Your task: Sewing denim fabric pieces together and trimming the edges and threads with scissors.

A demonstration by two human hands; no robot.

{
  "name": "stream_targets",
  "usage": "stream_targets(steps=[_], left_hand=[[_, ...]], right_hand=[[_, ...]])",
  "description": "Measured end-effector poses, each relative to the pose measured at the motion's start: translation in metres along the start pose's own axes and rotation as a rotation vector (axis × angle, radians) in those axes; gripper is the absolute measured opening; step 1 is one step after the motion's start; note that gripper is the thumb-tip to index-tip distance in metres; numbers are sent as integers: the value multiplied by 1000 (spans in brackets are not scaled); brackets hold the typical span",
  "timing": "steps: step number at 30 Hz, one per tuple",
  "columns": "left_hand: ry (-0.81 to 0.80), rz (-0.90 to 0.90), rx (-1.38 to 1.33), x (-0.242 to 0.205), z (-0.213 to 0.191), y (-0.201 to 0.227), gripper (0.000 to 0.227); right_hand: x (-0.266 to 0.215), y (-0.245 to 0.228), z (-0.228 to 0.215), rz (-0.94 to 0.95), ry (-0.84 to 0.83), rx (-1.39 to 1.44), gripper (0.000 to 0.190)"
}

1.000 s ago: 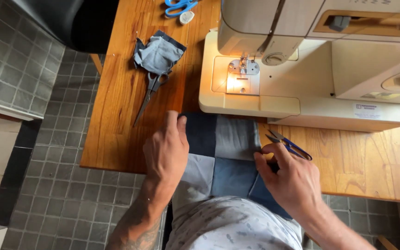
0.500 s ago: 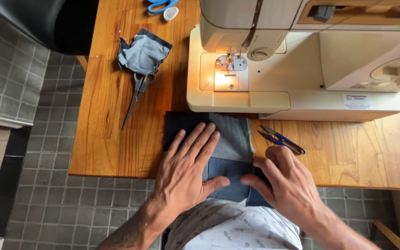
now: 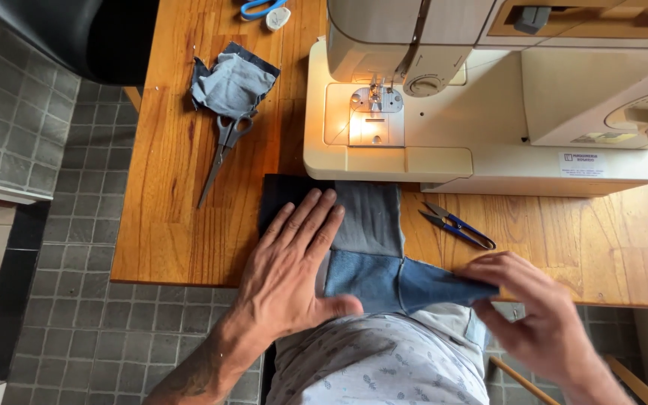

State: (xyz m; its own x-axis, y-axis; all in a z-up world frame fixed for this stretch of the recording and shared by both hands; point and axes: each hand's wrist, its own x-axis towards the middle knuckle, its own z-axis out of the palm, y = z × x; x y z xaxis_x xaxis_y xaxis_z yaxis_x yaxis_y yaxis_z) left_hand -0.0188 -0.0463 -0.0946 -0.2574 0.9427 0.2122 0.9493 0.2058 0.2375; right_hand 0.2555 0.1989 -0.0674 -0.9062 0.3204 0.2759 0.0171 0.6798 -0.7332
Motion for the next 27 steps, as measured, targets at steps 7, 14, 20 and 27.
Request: stream_targets(steps=[7, 14, 20, 27], left_hand=[[20, 27, 32, -3, 3, -7, 126], [34, 34, 2, 3, -6, -7, 119], [186, -96, 12, 36, 3, 9, 52], [-46, -228, 18, 46, 17, 6, 46]], right_hand=[[-10, 11, 0, 515, 32, 144, 35], [11, -6, 17, 866, 82, -362, 55], [6, -8, 25, 701, 142, -270, 45], [-7, -10, 37, 520, 256, -65, 28]])
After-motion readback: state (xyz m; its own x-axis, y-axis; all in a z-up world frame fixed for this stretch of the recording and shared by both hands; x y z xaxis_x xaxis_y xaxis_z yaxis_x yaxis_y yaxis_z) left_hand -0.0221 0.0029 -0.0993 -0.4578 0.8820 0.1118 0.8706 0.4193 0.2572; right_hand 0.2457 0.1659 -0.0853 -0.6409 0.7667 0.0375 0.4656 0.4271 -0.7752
